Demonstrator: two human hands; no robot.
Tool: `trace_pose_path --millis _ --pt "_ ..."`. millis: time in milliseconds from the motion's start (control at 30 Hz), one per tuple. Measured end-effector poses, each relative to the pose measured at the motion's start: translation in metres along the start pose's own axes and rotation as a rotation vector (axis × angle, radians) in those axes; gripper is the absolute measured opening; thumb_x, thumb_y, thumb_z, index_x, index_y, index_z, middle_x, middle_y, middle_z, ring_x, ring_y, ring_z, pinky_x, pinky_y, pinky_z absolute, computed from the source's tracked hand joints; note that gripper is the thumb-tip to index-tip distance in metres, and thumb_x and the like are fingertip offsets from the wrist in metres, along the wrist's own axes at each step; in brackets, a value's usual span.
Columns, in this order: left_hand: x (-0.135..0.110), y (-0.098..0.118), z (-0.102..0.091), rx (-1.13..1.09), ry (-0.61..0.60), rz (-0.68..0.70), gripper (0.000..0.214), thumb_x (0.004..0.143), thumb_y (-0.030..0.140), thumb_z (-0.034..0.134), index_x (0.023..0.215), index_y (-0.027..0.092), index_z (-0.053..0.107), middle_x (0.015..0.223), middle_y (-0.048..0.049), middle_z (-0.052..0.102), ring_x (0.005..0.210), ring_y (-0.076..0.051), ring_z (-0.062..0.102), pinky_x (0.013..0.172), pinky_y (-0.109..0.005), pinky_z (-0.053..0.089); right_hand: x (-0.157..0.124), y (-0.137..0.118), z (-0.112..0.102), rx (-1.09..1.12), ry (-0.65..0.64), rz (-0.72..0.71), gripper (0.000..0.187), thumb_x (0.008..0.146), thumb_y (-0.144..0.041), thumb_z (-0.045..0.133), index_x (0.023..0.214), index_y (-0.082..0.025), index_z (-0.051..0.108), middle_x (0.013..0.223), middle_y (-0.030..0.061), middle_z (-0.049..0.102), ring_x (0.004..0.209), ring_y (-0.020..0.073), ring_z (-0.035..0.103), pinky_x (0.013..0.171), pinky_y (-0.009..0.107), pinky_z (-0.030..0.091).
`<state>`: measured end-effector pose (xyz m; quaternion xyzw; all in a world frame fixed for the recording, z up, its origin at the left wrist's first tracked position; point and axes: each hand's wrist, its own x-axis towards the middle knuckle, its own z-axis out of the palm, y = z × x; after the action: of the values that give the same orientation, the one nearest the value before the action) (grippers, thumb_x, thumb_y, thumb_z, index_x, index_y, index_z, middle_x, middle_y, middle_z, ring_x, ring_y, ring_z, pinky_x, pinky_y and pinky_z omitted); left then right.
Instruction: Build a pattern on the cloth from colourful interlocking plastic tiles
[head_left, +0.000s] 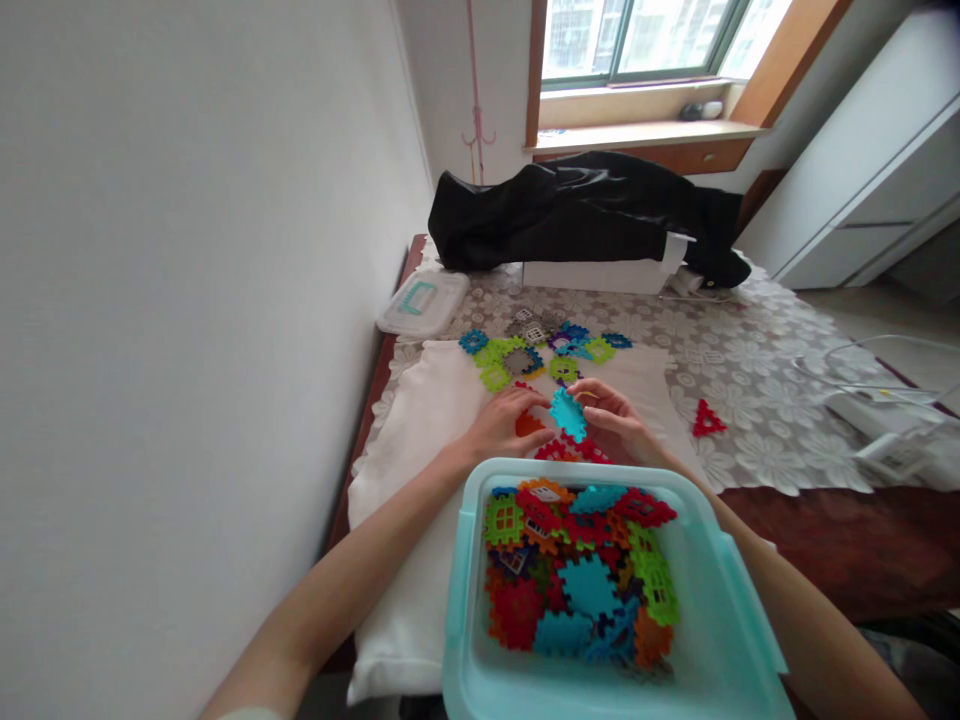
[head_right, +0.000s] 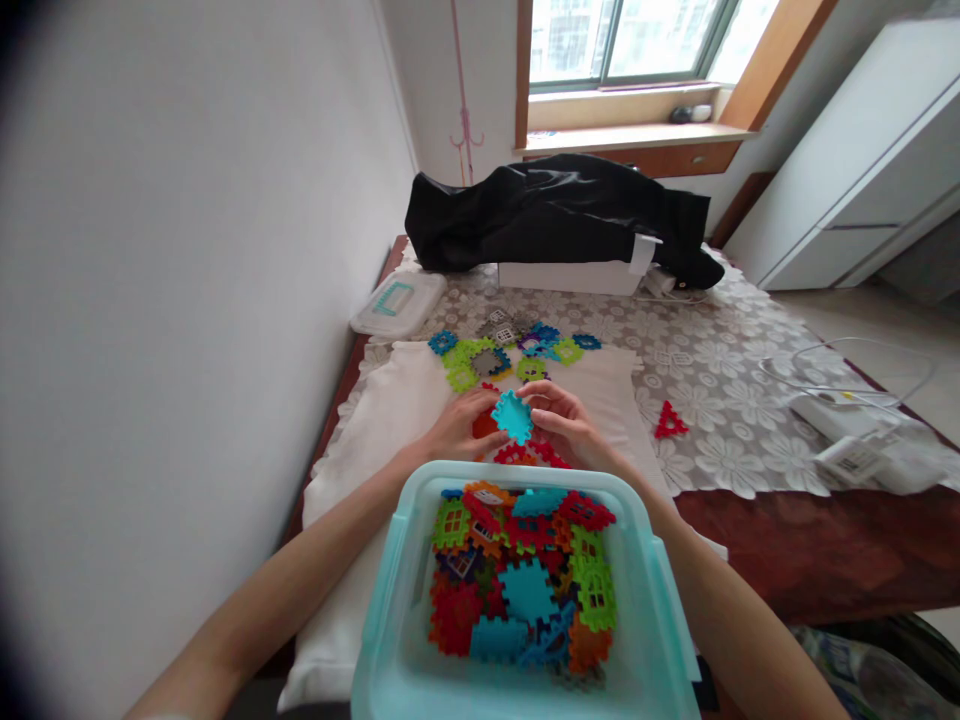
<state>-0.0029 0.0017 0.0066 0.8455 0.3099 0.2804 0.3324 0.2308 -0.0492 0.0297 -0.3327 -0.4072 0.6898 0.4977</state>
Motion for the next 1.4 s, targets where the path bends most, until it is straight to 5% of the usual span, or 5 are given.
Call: trace_pose_path --millis 300,933,1067,1200,1400 --pt "0.000 -0.003 0.002 0.153 -0.104 0.096 0.035 0.092 0.040 0.084 0.122 0.023 0.080 0.134 -0.0090 0.075 0.138 -0.030 0.060 0.127 -0.045 0.037 -0.012 0.001 0.002 0.082 -0.211 0.088 0.042 0.076 -0.039 0.095 0.097 -0.022 0.063 0.081 -0.0026 0.065 0.061 0.0103 0.056 0.059 0.023 0.046" --pt "0.001 -0.004 0.002 0.241 -0.149 0.122 0.024 0.097 0.040 0.078 0.114 0.023 0.082 0.136 -0.0055 0.074 0.140 -0.028 0.058 0.128 -0.044 0.037 -0.003 -0.002 -0.007 0.070 -0.660 -0.124 0.020 0.092 -0.035 0.082 0.089 -0.019 0.071 0.092 0.0027 0.066 0.087 0.0133 0.064 0.079 0.025 0.052" --pt "0.001 -0.003 0.001 0.239 -0.137 0.138 0.022 0.098 0.040 0.078 0.111 0.023 0.081 0.135 -0.0046 0.075 0.138 -0.028 0.059 0.127 -0.045 0.038 -0.003 -0.001 -0.005 0.004 -0.491 -0.110 0.025 0.093 -0.044 0.080 0.095 -0.020 0.074 0.087 0.0024 0.067 0.080 0.0143 0.064 0.073 0.026 0.051" --pt "0.001 -0.005 0.002 0.244 -0.129 0.145 0.021 0.097 0.037 0.080 0.112 0.022 0.080 0.132 -0.0055 0.076 0.136 -0.028 0.061 0.126 -0.048 0.038 0.003 0.006 -0.005 -0.444 -0.122 -0.197 0.020 0.097 -0.039 0.075 0.097 -0.020 0.073 0.088 0.0027 0.071 0.078 0.0141 0.064 0.073 0.027 0.050" --pt "0.000 -0.007 0.005 0.273 -0.089 0.123 0.025 0.095 0.027 0.079 0.118 0.020 0.077 0.134 -0.0085 0.075 0.136 -0.029 0.062 0.128 -0.050 0.038 0.013 0.027 -0.012 -1.175 0.052 -0.500 0.021 0.095 -0.031 0.073 0.113 -0.022 0.075 0.121 0.0099 0.074 0.116 0.0268 0.069 0.106 0.045 0.053"
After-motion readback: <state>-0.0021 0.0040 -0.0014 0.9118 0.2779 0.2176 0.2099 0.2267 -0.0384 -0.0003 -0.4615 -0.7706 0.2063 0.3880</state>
